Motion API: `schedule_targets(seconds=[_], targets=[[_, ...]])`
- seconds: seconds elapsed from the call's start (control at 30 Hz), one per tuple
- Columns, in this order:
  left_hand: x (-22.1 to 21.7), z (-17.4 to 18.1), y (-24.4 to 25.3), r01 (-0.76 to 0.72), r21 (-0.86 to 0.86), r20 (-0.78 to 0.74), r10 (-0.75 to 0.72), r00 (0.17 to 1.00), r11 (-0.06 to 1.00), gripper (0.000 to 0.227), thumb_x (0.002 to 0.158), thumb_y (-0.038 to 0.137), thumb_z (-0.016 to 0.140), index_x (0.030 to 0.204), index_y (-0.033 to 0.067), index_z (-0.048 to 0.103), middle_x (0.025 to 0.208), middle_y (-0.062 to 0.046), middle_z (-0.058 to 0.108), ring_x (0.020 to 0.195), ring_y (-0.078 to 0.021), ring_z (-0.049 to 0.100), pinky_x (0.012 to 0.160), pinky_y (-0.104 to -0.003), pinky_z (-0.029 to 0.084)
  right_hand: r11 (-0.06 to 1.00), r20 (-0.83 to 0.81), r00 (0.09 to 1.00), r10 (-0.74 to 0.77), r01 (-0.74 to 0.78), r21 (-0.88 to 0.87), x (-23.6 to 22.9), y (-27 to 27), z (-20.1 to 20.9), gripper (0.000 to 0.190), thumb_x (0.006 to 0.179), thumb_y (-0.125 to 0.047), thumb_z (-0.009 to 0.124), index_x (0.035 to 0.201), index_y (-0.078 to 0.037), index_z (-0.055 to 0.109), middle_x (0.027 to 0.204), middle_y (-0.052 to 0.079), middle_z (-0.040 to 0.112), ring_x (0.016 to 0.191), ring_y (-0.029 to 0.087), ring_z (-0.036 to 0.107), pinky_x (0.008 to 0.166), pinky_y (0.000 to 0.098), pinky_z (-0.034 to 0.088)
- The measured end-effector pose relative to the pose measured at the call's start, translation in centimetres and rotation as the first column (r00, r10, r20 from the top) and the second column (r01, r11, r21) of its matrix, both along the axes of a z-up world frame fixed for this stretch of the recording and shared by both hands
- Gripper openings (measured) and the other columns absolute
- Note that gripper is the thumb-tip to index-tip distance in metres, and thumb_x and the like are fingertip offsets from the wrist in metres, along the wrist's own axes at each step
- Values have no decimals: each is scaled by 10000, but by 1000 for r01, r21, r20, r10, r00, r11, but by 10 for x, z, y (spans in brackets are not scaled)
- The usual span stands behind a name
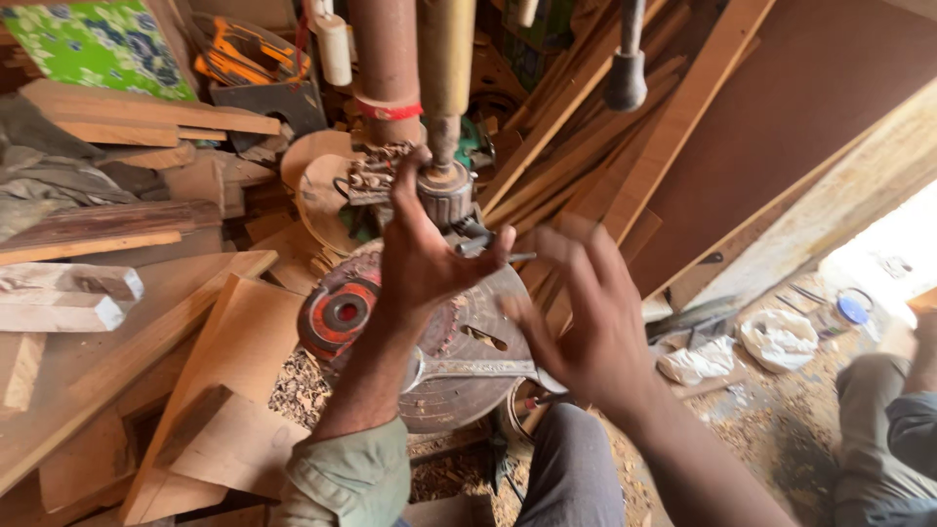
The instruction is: The person is working on a drill press in a cluttered workshop. They use a wrench to tighten the chuck of the drill press, then switch to a drill key to continue adjusting the chuck. The person repeatedly uses both tools to secure the chuck.
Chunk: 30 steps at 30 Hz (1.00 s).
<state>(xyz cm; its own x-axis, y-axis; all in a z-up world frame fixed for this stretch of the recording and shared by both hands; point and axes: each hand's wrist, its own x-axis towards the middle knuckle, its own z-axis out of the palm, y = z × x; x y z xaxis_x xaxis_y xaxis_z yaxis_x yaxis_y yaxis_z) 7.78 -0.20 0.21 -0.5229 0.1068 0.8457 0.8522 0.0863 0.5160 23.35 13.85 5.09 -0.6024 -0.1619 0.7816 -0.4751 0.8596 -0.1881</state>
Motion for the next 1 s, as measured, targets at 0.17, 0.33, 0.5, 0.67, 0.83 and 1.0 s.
schedule_targets(seconds=[0.17,0.33,0.5,0.67,0.83,1.0], targets=[[-6,-8,2,-11,38,-149,16,989,999,1007,935,520,784,1542,-37,203,1283,-210,585,1140,-288,696,967,-380,623,901,305,948,-89,-53,430,21,10,-79,569,882,-508,695,1302,-130,623,1196,101,642,1014,254,612,881,437,505],[-7,-13,-2,-34,19,-186,37,982,999,990,961,510,767,1567,-4,176,1331,-234,546,1156,-290,676,1009,-391,620,672,191,973,-132,-54,738,7,26,-126,635,872,-402,595,1434,-117,520,1118,121,613,1007,255,601,901,445,518],[-3,-8,-3,-38,8,-186,39,982,999,1005,934,528,766,1558,-8,187,1325,-231,548,1197,-305,670,1044,-432,622,516,303,949,-88,-216,829,26,59,-109,532,1017,-335,617,1440,-63,443,1086,131,614,907,255,623,792,410,526],[-5,-5,-2,-38,42,-221,47,974,998,1000,926,511,773,1560,9,186,1324,-245,517,1194,-309,646,1035,-445,614,515,-82,984,159,-12,857,39,87,-63,619,991,-260,669,1552,-175,424,875,17,632,769,130,610,813,364,531],[4,2,0,-53,49,-170,60,984,997,1017,883,437,822,1553,-14,202,1352,-247,539,1191,-322,643,1025,-439,592,405,-381,924,45,332,852,18,74,5,652,973,-302,701,1548,-117,455,724,10,617,675,122,584,759,371,545],[7,2,0,-110,65,-192,121,974,992,1029,844,408,841,1538,-31,219,1321,-235,541,1173,-318,651,1014,-418,596,374,-514,853,-88,507,777,21,51,21,679,852,-164,705,1465,-248,425,774,29,669,719,157,645,759,424,558]])
